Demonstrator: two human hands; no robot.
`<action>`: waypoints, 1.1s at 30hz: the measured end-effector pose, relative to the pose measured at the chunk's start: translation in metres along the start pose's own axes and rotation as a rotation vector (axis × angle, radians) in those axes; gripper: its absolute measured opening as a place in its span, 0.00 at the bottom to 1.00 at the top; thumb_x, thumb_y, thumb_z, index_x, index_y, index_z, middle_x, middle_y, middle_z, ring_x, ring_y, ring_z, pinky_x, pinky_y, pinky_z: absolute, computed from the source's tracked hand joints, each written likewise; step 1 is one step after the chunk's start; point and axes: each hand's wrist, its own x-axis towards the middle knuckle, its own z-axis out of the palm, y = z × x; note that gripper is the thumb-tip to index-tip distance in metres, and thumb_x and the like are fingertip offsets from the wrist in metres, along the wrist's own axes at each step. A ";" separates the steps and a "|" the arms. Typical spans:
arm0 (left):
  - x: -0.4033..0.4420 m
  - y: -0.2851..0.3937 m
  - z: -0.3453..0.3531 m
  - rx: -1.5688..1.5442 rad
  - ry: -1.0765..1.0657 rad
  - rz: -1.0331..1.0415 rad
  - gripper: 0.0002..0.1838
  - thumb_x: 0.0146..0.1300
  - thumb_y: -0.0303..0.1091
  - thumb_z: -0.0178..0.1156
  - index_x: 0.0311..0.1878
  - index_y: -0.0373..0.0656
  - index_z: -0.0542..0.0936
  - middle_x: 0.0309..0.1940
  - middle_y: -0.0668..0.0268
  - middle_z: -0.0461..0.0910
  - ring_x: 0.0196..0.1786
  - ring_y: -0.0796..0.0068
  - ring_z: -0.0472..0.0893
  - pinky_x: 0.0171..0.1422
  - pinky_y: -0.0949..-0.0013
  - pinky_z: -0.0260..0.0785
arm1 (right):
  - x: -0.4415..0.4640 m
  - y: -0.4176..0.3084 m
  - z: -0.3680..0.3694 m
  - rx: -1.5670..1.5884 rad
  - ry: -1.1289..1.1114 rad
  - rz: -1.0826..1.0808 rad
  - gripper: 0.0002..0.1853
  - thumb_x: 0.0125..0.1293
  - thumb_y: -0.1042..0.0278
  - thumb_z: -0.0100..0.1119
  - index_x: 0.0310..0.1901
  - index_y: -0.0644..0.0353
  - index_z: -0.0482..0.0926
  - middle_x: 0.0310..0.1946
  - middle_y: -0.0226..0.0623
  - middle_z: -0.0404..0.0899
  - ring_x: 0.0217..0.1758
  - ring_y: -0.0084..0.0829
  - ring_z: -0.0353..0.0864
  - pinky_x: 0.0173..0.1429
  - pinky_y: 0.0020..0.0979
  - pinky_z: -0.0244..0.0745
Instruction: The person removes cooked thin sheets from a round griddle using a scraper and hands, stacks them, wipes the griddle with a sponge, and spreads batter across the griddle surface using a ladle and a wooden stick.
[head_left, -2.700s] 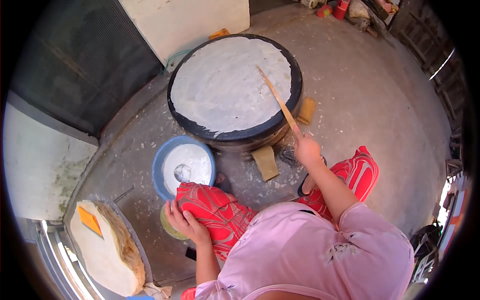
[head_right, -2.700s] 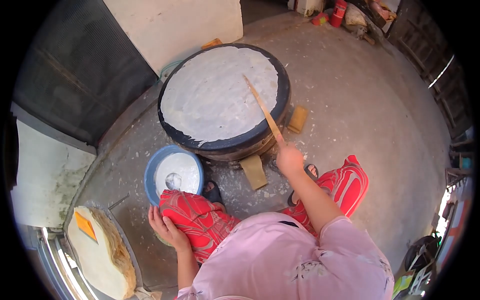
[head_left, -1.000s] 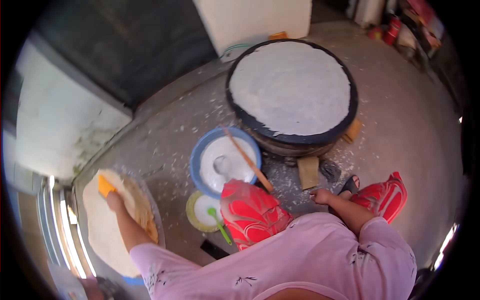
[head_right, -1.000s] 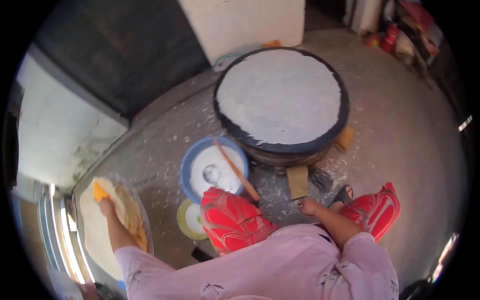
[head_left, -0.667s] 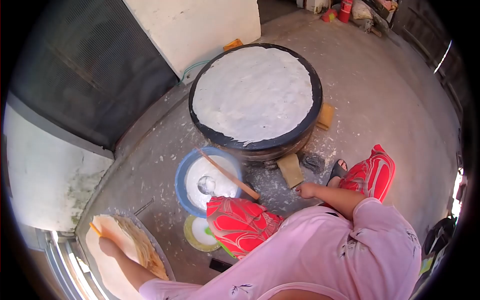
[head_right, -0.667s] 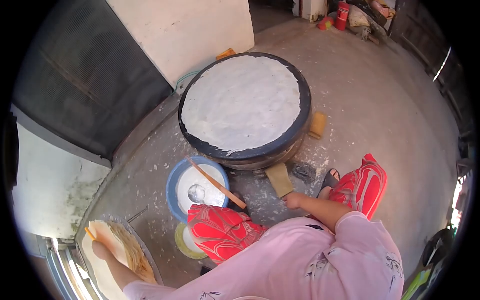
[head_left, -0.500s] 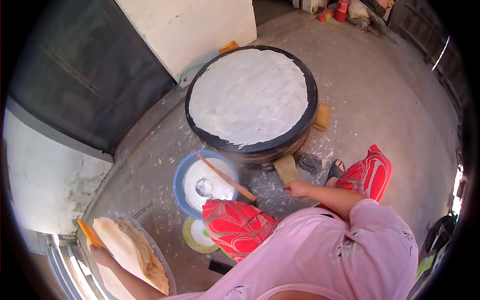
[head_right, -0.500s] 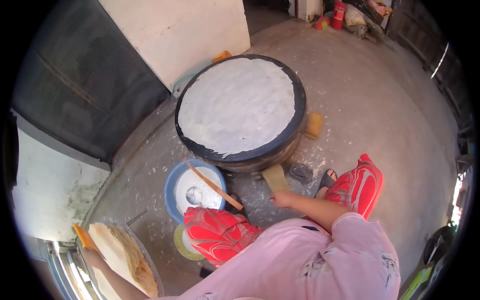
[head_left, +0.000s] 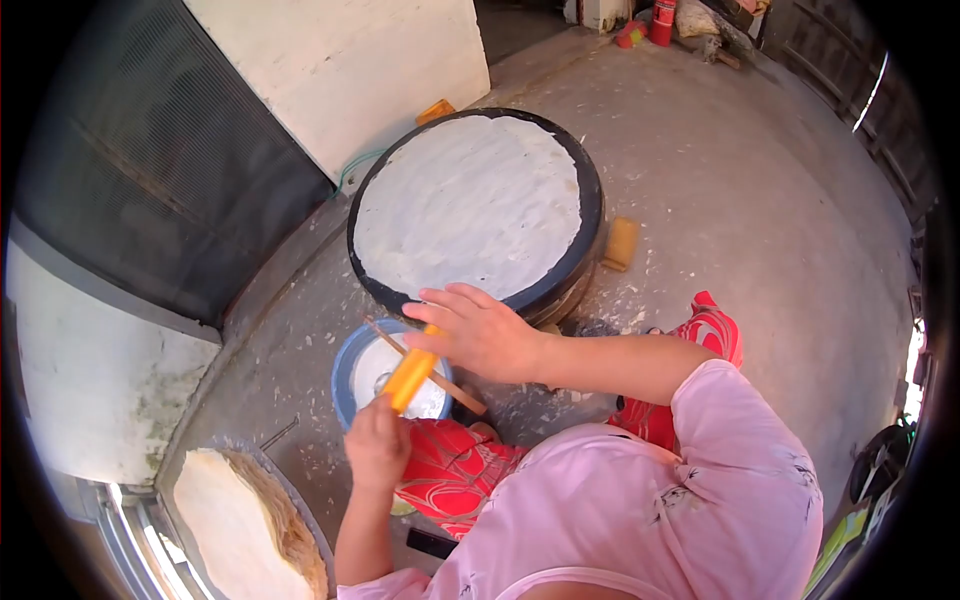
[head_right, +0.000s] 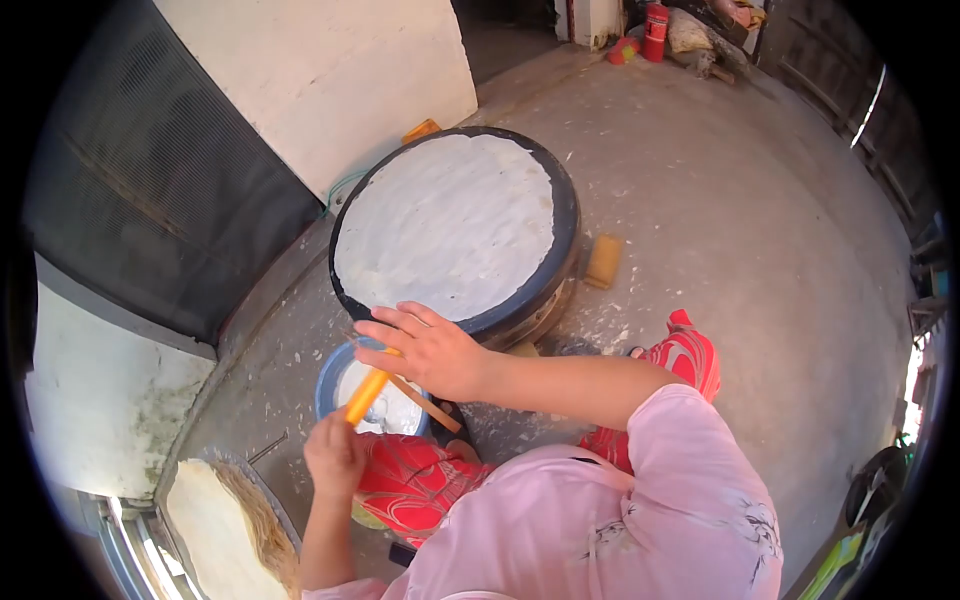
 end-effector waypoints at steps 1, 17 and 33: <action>0.008 0.011 0.004 -0.050 -0.025 0.005 0.21 0.45 0.22 0.58 0.47 0.35 0.71 0.34 0.56 0.76 0.31 0.58 0.76 0.31 0.61 0.71 | -0.007 0.008 -0.003 -0.043 -0.074 -0.066 0.17 0.53 0.68 0.51 0.47 0.51 0.72 0.51 0.37 0.70 0.56 0.35 0.68 0.58 0.36 0.62; -0.043 0.036 0.015 -0.182 -0.068 -0.611 0.22 0.60 0.29 0.49 0.58 0.35 0.65 0.60 0.47 0.60 0.61 0.46 0.61 0.63 0.53 0.54 | -0.160 0.295 -0.059 -0.206 0.046 1.475 0.25 0.48 0.63 0.64 0.49 0.62 0.72 0.37 0.45 0.80 0.39 0.38 0.81 0.43 0.34 0.74; 0.006 0.044 0.042 -0.124 -0.081 -0.733 0.24 0.65 0.41 0.44 0.58 0.35 0.67 0.59 0.43 0.61 0.59 0.44 0.63 0.62 0.50 0.55 | -0.016 0.466 0.022 -0.447 -0.192 1.296 0.33 0.53 0.57 0.59 0.62 0.42 0.62 0.48 0.36 0.76 0.51 0.35 0.75 0.52 0.37 0.71</action>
